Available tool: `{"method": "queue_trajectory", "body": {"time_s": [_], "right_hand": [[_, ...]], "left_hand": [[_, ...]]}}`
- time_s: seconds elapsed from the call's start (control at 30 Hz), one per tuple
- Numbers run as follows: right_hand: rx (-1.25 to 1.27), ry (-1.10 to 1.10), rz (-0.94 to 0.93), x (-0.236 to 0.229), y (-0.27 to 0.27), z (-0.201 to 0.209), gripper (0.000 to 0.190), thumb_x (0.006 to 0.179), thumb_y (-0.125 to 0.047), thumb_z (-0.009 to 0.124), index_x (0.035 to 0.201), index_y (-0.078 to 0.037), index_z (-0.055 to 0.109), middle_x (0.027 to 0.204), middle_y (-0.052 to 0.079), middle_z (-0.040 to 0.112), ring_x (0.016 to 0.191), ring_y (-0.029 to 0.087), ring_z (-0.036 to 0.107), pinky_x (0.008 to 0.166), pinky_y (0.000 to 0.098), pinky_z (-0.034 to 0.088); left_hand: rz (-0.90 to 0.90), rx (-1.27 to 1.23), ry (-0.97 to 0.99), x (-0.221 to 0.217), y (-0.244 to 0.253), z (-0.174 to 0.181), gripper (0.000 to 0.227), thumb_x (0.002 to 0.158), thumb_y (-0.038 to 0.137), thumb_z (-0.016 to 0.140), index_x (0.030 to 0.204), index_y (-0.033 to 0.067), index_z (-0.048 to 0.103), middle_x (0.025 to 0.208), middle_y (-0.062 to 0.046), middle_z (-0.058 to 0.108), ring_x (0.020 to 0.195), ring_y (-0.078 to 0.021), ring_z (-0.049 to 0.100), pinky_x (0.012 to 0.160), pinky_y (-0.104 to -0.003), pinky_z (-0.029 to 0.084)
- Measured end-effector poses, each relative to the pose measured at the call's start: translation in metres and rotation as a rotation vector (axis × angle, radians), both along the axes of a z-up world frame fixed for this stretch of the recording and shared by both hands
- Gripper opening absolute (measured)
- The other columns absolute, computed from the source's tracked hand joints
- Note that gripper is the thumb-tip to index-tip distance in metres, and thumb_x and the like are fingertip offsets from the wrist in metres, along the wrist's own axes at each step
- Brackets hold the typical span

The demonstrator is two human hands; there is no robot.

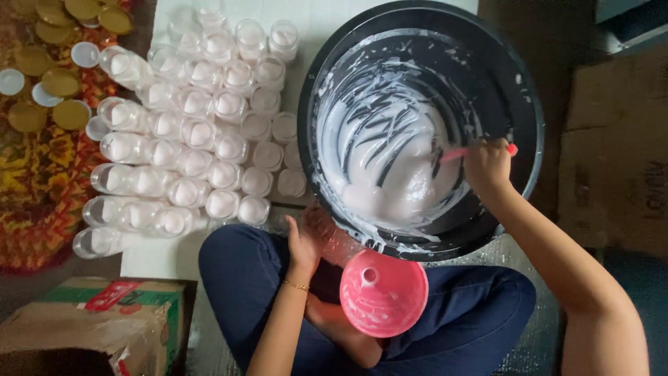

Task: A person sits on the floor and manually fills small plastic jars with cream from a large bucket using a small bowl as a scoop.

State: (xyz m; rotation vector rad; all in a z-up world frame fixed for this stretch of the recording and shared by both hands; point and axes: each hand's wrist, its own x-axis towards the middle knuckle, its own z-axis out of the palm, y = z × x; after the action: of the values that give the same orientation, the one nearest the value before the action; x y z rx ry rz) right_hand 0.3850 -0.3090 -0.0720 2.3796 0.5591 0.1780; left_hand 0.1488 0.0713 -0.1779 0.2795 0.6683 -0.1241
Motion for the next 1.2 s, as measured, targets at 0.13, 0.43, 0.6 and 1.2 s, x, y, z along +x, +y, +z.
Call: {"method": "queue_trajectory", "body": {"time_s": [0.13,0.43,0.6,1.2], "right_hand": [[-0.25,0.655,-0.332,-0.017,0.004,-0.035,0.028,0.088,-0.025,0.054,0.098,-0.025,0.081,0.1,0.001,0.08,0.104,0.03,0.076,0.076,0.0599,0.051],[-0.044,0.132,-0.064,0.007,0.025,0.002,0.007,0.079,-0.029,0.068,0.073,-0.029,0.072,0.07,-0.003,0.068,0.059,0.018,0.065,0.051,0.0373,0.042],[0.03,-0.261,0.109,0.066,0.033,-0.008,0.03,0.078,-0.029,0.074,0.104,-0.015,0.075,0.079,0.006,0.061,0.063,0.021,0.063,0.047,0.0357,0.046],[0.262,0.2,-0.154,0.006,0.015,-0.001,0.035,0.091,-0.01,0.05,0.124,-0.001,0.057,0.102,0.018,0.062,0.075,0.035,0.07,0.054,0.0492,0.053]], "left_hand": [[-0.03,0.019,0.005,-0.001,0.001,0.0,0.091,0.087,0.081,0.044,0.151,0.0155,0.049,0.13,-0.009,0.067,0.118,-0.0298,0.065,0.102,-0.048,0.053],[-0.048,0.043,0.015,0.002,0.0,0.005,0.091,0.087,0.082,0.043,0.149,0.0158,0.051,0.129,-0.008,0.067,0.116,-0.028,0.066,0.1,-0.046,0.054],[-0.029,0.023,0.013,-0.001,0.0,0.007,0.087,0.089,0.08,0.043,0.146,0.0162,0.053,0.119,-0.005,0.069,0.111,-0.0281,0.067,0.099,-0.047,0.054],[-0.023,0.015,-0.018,-0.002,0.002,0.003,0.084,0.09,0.079,0.042,0.142,0.0139,0.055,0.122,-0.006,0.07,0.112,-0.0272,0.068,0.097,-0.046,0.056]]}}
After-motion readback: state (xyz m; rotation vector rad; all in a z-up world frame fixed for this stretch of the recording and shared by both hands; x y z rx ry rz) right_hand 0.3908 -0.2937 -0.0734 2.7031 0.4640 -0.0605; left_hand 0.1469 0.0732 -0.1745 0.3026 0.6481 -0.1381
